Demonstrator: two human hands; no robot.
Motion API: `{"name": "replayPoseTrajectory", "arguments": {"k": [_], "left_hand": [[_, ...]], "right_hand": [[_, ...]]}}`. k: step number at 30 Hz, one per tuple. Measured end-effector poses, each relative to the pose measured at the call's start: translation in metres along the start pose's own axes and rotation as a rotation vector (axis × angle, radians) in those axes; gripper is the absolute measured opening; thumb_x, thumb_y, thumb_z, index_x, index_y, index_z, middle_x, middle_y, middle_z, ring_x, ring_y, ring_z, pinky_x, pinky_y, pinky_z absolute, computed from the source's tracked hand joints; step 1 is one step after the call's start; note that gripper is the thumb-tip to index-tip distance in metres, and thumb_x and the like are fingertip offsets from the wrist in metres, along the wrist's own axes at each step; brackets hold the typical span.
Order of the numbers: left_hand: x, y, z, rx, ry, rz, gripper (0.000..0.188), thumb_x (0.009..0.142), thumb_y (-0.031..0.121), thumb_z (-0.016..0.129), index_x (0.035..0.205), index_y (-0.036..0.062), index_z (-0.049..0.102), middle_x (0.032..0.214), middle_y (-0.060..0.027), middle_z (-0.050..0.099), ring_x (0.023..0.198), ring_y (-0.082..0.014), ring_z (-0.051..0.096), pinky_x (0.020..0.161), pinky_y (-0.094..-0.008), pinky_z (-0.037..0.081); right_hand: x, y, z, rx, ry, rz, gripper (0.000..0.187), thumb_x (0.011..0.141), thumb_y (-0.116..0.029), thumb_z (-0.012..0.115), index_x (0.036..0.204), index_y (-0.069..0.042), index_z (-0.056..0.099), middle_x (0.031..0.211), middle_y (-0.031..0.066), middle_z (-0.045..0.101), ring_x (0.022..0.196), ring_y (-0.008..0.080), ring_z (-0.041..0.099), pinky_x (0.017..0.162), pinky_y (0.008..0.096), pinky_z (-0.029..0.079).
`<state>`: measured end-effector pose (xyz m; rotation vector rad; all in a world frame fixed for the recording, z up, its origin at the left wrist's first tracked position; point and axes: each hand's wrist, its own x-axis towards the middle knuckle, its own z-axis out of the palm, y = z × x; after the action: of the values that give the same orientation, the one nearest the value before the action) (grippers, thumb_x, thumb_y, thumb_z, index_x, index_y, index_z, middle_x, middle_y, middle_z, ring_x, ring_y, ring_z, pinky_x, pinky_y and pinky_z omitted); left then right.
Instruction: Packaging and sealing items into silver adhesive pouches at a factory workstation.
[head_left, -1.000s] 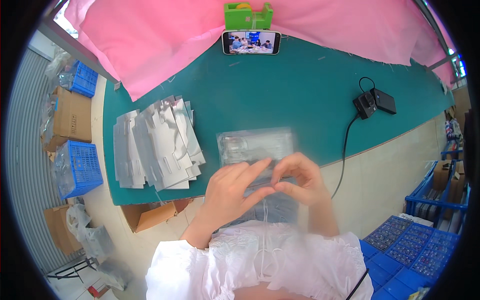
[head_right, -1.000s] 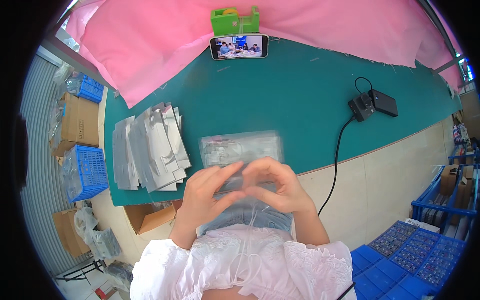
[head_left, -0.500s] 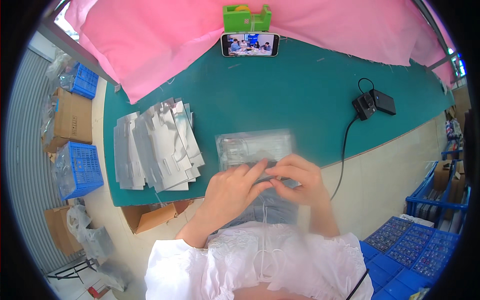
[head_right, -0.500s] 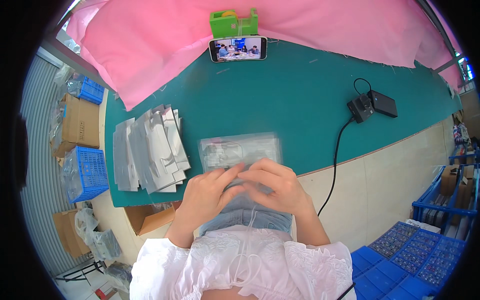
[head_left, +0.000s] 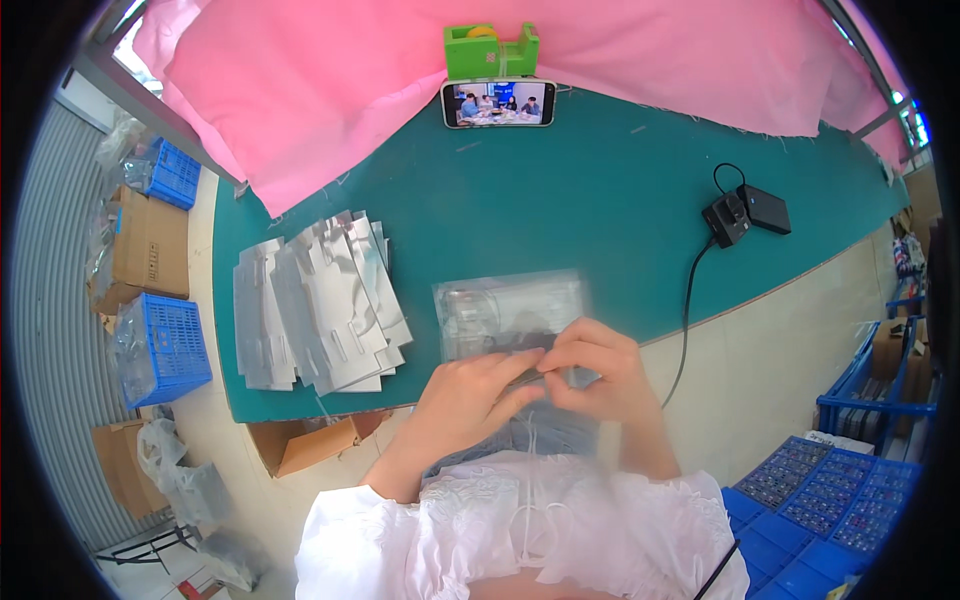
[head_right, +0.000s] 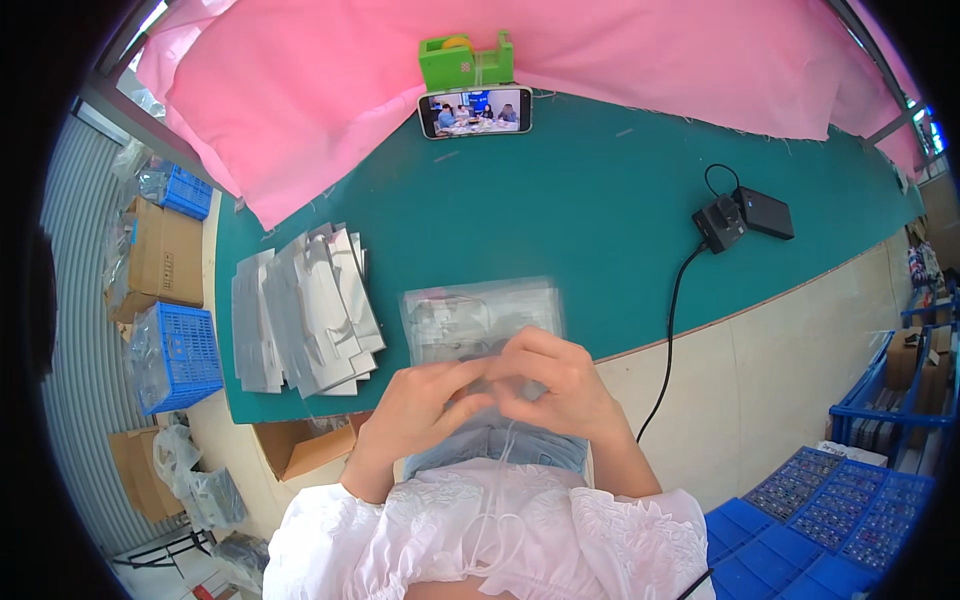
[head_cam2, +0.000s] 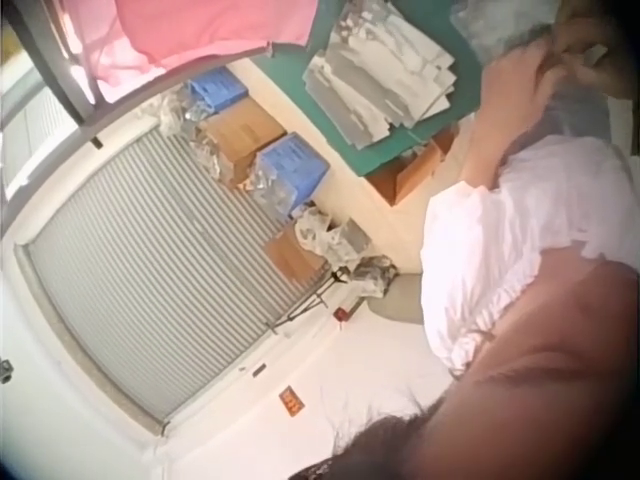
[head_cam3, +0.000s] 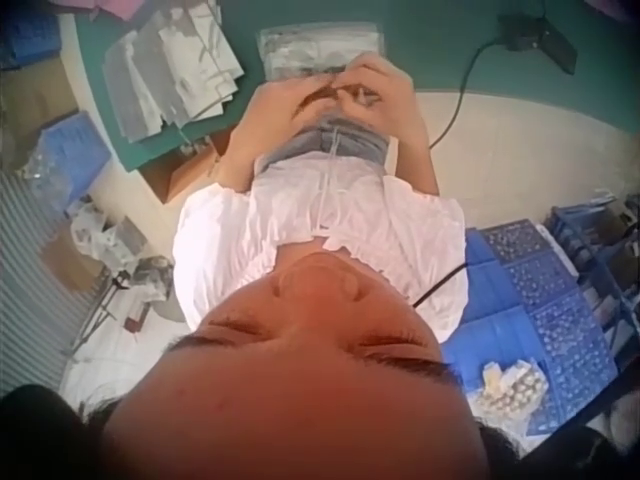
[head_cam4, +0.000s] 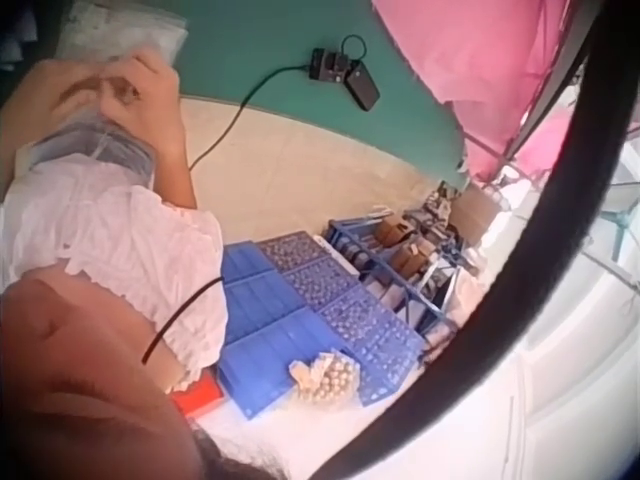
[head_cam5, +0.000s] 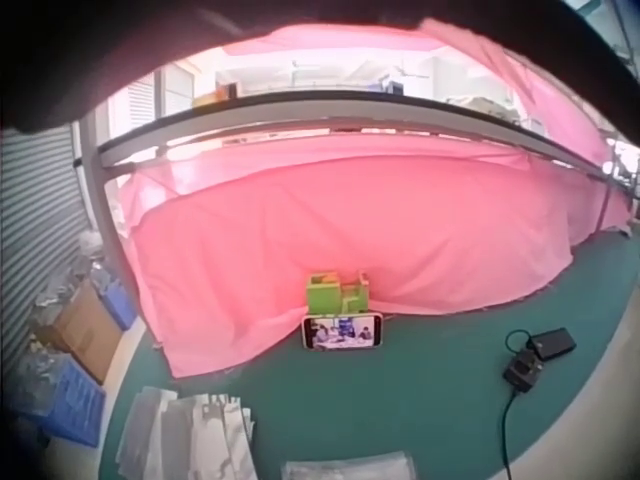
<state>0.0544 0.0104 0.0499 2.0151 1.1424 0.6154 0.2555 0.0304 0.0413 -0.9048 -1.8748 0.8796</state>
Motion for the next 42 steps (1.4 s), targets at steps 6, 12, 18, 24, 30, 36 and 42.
{"name": "replayPoseTrajectory", "arguments": {"k": [6,12,18,24,30,36,42], "left_hand": [[-0.005,-0.004,0.007,-0.062,-0.015,-0.04,0.024,0.087,0.02,0.063,0.108,0.0072,0.066,0.079,-0.0137,0.065,0.072,-0.0343,0.062,0.062,-0.0408,0.049],[-0.003,0.001,0.006,-0.116,0.07,-0.033,0.022,0.087,0.015,0.06,0.107,0.0077,0.067,0.077,-0.0135,0.064,0.071,-0.0333,0.062,0.062,-0.0412,0.049],[-0.007,-0.011,0.02,-0.017,0.002,0.016,0.026,0.089,0.021,0.061,0.111,0.0073,0.064,0.081,-0.0117,0.066,0.076,-0.0315,0.063,0.065,-0.042,0.05],[-0.004,-0.002,0.011,-0.119,0.08,-0.073,0.021,0.09,0.02,0.06,0.106,0.0082,0.068,0.081,-0.0116,0.067,0.076,-0.0316,0.063,0.066,-0.0416,0.05],[-0.014,-0.013,0.019,-0.137,0.0,0.008,0.029,0.087,0.016,0.063,0.114,0.0049,0.065,0.081,-0.0137,0.066,0.071,-0.0316,0.061,0.066,-0.0387,0.049],[-0.017,-0.013,0.018,-0.071,0.092,-0.021,0.031,0.09,0.023,0.062,0.116,0.0067,0.065,0.077,-0.0126,0.064,0.07,-0.0311,0.061,0.063,-0.0404,0.049],[-0.016,-0.008,0.015,-0.081,0.019,0.03,0.032,0.089,0.022,0.064,0.115,0.0051,0.066,0.075,-0.0123,0.065,0.067,-0.0296,0.06,0.061,-0.0404,0.048]], "right_hand": [[-0.002,-0.006,0.001,-0.066,0.022,-0.006,0.021,0.063,0.005,0.071,0.082,-0.006,0.069,0.078,0.0047,0.059,0.066,0.0163,0.06,0.055,0.027,0.047],[-0.001,-0.016,-0.001,-0.126,-0.001,-0.017,0.021,0.066,0.003,0.071,0.084,-0.007,0.068,0.079,0.0042,0.058,0.065,0.0182,0.059,0.055,0.0291,0.048],[0.001,-0.016,0.0,-0.149,-0.035,-0.029,0.02,0.066,0.002,0.072,0.083,-0.007,0.068,0.08,0.0038,0.059,0.065,0.0184,0.06,0.055,0.0294,0.049],[0.002,-0.02,-0.004,-0.166,0.013,-0.027,0.02,0.064,0.003,0.072,0.081,-0.008,0.069,0.079,0.0038,0.06,0.064,0.0177,0.06,0.054,0.0278,0.048],[0.002,-0.02,-0.004,-0.156,-0.004,-0.038,0.023,0.061,0.004,0.073,0.08,-0.008,0.07,0.078,0.004,0.061,0.064,0.0175,0.061,0.053,0.0267,0.047],[-0.001,-0.013,-0.008,-0.175,-0.02,-0.057,0.023,0.061,0.004,0.074,0.08,-0.008,0.07,0.077,0.0042,0.061,0.064,0.018,0.062,0.053,0.0268,0.048],[0.0,-0.017,-0.015,-0.149,-0.007,-0.046,0.023,0.06,0.004,0.074,0.08,-0.007,0.071,0.078,0.0044,0.062,0.064,0.0182,0.062,0.053,0.0271,0.048]]}}
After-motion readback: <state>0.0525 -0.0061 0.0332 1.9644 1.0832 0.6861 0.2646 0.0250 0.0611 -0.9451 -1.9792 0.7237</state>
